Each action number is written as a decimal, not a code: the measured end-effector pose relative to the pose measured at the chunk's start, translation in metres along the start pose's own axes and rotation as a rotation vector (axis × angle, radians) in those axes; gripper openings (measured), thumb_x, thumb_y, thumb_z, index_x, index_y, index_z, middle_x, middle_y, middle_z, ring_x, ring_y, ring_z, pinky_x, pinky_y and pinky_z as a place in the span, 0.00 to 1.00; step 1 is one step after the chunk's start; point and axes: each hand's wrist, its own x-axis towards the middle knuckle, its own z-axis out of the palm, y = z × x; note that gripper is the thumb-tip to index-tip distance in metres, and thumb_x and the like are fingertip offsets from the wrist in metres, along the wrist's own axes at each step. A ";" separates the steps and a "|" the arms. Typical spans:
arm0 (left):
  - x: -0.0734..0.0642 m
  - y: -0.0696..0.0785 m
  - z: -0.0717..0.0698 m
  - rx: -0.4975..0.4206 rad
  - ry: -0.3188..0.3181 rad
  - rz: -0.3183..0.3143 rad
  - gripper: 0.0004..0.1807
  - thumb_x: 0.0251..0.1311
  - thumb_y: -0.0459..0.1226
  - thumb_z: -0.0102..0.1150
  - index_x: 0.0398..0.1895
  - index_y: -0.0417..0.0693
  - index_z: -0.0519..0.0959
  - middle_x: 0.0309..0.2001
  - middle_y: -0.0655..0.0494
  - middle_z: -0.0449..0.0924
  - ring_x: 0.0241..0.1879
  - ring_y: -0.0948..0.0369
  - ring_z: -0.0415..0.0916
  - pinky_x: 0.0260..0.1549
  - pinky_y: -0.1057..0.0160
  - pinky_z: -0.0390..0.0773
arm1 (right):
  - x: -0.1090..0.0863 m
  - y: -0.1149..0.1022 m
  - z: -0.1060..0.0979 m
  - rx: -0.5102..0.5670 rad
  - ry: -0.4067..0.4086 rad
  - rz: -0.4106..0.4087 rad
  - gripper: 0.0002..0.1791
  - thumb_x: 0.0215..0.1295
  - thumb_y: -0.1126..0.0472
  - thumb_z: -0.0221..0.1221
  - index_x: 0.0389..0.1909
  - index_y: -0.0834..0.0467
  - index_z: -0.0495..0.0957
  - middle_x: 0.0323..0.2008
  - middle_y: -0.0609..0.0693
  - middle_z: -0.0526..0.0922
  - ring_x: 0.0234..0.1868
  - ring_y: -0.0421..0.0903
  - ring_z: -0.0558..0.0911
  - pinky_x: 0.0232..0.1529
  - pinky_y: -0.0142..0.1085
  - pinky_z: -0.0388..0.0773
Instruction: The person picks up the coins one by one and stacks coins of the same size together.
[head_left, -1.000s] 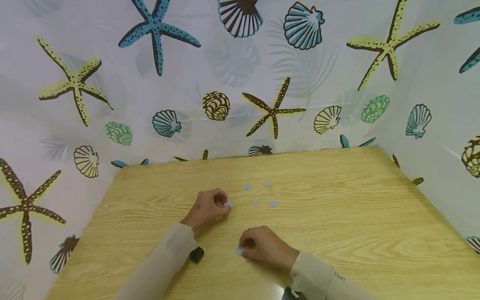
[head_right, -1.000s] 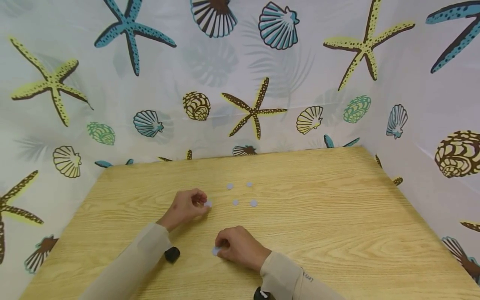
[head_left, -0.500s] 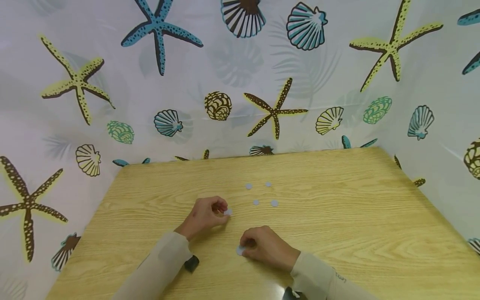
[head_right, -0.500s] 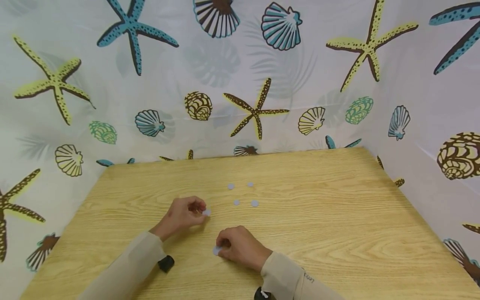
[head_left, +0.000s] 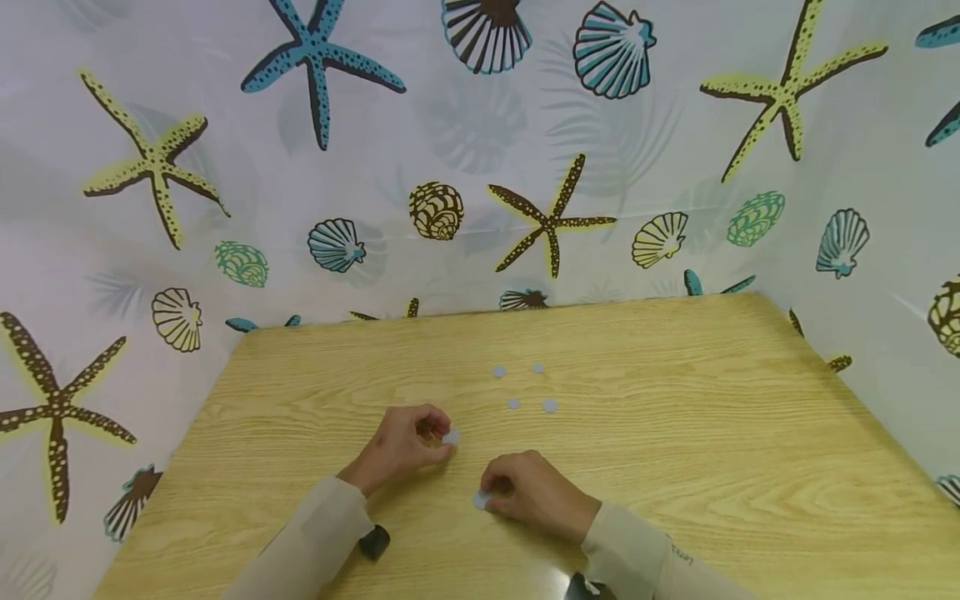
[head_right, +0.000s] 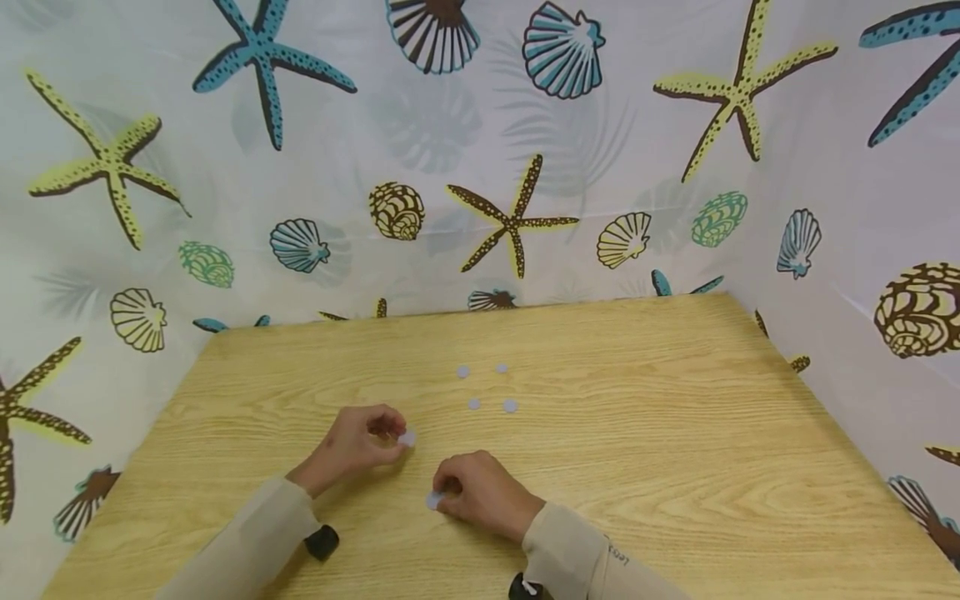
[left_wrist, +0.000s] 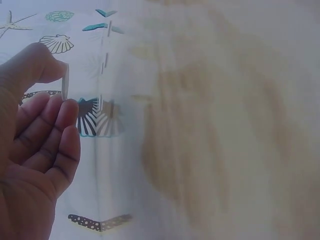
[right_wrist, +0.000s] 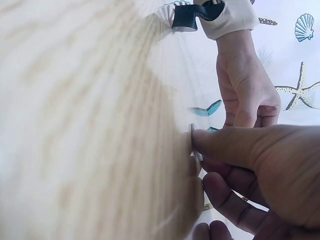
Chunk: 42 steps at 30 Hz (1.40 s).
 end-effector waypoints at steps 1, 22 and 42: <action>-0.002 0.000 0.000 0.000 -0.003 0.006 0.10 0.49 0.31 0.74 0.34 0.44 0.83 0.33 0.60 0.84 0.33 0.63 0.80 0.35 0.65 0.81 | 0.000 0.000 0.000 -0.001 0.003 -0.003 0.07 0.59 0.65 0.70 0.38 0.58 0.84 0.39 0.46 0.87 0.41 0.38 0.83 0.46 0.32 0.79; -0.028 0.008 0.011 -0.085 -0.171 -0.020 0.09 0.54 0.33 0.72 0.37 0.47 0.82 0.36 0.62 0.83 0.35 0.64 0.79 0.38 0.65 0.81 | 0.001 -0.002 0.002 0.000 0.017 0.001 0.07 0.59 0.67 0.70 0.37 0.59 0.84 0.38 0.47 0.87 0.39 0.39 0.83 0.45 0.31 0.79; -0.029 0.012 0.021 -0.101 -0.281 -0.013 0.11 0.55 0.33 0.71 0.41 0.47 0.83 0.40 0.62 0.83 0.40 0.66 0.78 0.45 0.66 0.79 | 0.002 -0.002 0.004 0.010 0.047 0.010 0.06 0.59 0.69 0.69 0.35 0.59 0.83 0.35 0.49 0.87 0.35 0.36 0.82 0.39 0.29 0.78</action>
